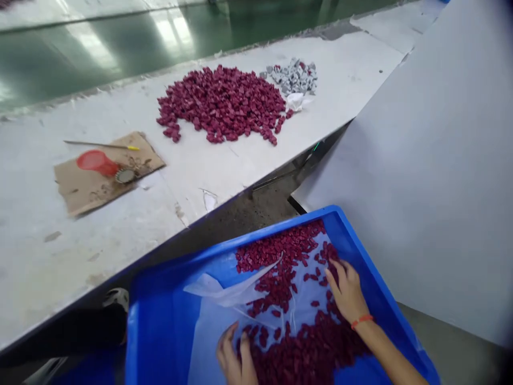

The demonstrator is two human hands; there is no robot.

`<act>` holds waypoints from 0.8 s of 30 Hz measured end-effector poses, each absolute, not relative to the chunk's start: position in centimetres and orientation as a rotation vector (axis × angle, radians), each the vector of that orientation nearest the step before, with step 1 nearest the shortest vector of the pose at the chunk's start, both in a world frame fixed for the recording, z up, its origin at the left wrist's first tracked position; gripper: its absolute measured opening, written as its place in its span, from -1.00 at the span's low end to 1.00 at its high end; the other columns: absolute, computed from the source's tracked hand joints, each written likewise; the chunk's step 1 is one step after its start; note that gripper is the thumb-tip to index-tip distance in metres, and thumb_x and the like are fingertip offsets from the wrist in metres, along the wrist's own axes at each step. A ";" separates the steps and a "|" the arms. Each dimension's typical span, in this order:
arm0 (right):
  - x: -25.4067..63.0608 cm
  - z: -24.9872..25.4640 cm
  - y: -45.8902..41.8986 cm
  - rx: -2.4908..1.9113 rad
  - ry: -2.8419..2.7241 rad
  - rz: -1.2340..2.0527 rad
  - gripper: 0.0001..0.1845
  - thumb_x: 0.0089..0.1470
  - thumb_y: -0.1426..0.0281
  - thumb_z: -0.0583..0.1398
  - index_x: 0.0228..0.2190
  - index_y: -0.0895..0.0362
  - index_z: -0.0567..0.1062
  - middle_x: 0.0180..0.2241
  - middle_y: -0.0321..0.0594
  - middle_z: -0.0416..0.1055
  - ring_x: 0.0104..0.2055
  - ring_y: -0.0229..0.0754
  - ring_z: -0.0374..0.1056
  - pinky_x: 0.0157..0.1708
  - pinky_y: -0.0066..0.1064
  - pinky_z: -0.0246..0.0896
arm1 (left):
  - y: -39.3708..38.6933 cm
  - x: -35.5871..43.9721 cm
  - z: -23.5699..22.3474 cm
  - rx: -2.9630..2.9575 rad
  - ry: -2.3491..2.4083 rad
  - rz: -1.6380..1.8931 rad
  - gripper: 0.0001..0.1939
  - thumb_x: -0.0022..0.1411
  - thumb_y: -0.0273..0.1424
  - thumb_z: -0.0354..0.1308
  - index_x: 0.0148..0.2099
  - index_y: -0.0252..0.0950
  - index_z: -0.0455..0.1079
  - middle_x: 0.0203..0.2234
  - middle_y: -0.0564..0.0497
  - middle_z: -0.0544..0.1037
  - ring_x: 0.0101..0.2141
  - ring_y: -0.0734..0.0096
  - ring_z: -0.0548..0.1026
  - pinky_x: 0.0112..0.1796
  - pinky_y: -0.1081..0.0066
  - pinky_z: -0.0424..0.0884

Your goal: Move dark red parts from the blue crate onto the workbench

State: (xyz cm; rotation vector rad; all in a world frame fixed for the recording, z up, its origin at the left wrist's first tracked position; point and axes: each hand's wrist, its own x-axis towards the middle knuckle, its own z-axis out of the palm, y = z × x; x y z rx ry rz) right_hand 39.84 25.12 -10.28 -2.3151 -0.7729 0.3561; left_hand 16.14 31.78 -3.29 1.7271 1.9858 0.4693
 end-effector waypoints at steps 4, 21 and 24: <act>35.3 -15.8 18.6 -2.673 -0.428 0.598 -0.33 0.11 -0.08 -0.04 -0.02 0.16 0.40 0.04 0.14 0.25 0.14 0.28 0.12 -0.01 0.39 -0.03 | 26.9 13.6 -8.3 1.346 2.374 0.063 -0.52 0.28 -0.14 -0.04 0.11 -0.31 0.32 0.08 -0.33 0.24 0.13 -0.35 0.18 -0.01 -0.31 0.18; 23.0 -13.2 18.6 -2.217 0.012 1.301 -0.53 0.19 0.09 0.10 0.00 0.12 0.37 0.00 -0.10 0.34 0.04 -0.06 0.28 0.09 -0.04 0.13 | 22.4 14.3 -11.6 1.362 2.015 -0.066 -0.74 0.32 -0.32 0.08 0.01 -0.32 0.38 -0.03 -0.10 0.47 0.03 0.20 0.40 0.05 0.05 0.29; 22.0 -13.3 18.9 -2.030 0.107 1.322 -0.53 0.19 0.07 0.09 -0.04 0.14 0.40 -0.02 -0.11 0.39 0.03 -0.08 0.31 0.08 -0.06 0.15 | 22.7 14.3 -11.9 1.313 2.007 0.000 -0.73 0.33 -0.32 0.07 0.01 -0.34 0.38 -0.03 -0.10 0.48 0.02 0.21 0.42 0.05 0.07 0.30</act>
